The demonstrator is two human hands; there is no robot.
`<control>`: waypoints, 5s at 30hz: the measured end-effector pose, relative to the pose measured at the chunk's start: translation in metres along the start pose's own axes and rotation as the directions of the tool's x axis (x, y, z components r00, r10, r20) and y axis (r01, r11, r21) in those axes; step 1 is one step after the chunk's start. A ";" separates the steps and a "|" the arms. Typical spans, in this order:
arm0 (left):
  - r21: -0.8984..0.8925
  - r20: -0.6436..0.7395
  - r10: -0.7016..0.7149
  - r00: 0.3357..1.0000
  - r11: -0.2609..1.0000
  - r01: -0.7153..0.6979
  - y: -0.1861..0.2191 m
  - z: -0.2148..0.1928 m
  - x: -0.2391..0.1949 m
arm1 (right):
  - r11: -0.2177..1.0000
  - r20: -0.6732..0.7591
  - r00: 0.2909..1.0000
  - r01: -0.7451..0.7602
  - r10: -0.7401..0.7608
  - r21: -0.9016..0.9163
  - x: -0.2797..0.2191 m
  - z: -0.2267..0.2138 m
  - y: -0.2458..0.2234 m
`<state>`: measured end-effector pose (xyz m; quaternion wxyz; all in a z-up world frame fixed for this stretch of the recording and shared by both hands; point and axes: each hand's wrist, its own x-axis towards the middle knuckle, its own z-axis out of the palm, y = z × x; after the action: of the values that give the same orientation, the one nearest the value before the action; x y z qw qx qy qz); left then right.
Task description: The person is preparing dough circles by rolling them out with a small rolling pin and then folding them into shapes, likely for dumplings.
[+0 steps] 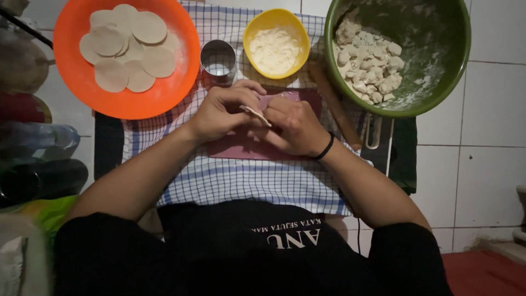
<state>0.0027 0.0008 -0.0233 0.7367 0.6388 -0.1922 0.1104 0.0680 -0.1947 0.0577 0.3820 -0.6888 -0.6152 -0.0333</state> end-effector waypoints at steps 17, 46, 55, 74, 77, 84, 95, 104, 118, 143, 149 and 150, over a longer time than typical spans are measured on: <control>0.002 -0.055 -0.077 0.996 0.997 0.078 0.000 0.003 -0.002 | 0.997 0.014 0.998 0.061 -0.061 -0.045 -0.003 -0.002 0.002; -0.061 -0.087 -0.085 0.993 0.995 0.080 0.007 0.004 0.002 | 0.996 0.005 1.000 -0.009 0.009 0.093 0.010 -0.004 -0.008; 0.053 -0.021 -0.027 0.999 0.998 0.028 0.010 0.004 0.004 | 0.996 0.016 0.999 0.047 -0.048 0.073 -0.008 0.007 0.009; 0.022 -0.066 -0.073 0.995 0.997 0.075 0.012 0.006 0.001 | 0.996 0.015 1.000 0.018 -0.019 0.089 0.004 -0.001 -0.002; -0.013 -0.084 -0.086 0.993 0.996 0.086 0.006 0.005 -0.001 | 0.996 0.026 1.000 0.015 -0.017 0.082 0.000 0.004 0.001; -0.077 -0.100 -0.112 0.989 0.992 0.104 0.006 0.003 0.000 | 0.996 -0.008 0.999 -0.034 0.035 0.077 -0.011 0.011 0.010; 0.112 -0.045 0.024 0.999 0.993 -0.019 0.010 0.006 0.002 | 0.994 -0.071 0.997 0.011 -0.003 0.108 -0.017 0.015 0.018; 0.034 -0.077 0.008 0.997 0.999 -0.005 0.016 0.006 0.006 | 0.987 -0.055 0.998 0.016 -0.007 0.157 -0.001 0.005 0.002; -0.080 -0.111 -0.140 0.984 0.988 0.131 0.027 0.007 0.004 | 0.944 -0.108 0.989 -0.059 0.099 0.323 -0.010 0.014 0.007; 0.055 -0.058 -0.007 0.998 0.998 0.010 0.013 0.006 0.006 | 0.966 -0.030 0.999 -0.027 0.036 0.259 0.003 0.003 -0.002; 0.079 -0.035 0.013 0.999 0.997 -0.010 0.021 0.005 0.013 | 0.939 -0.059 0.997 -0.024 0.047 0.344 -0.001 0.009 0.010; 0.083 -0.025 0.017 1.000 0.996 -0.015 0.025 0.006 0.015 | 0.926 -0.064 0.996 -0.035 0.063 0.376 -0.006 0.012 0.014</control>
<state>0.0053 -0.0023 0.0064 0.7110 0.6659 -0.1830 0.1323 0.0737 -0.1919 0.0391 0.5298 -0.6168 -0.5781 0.0684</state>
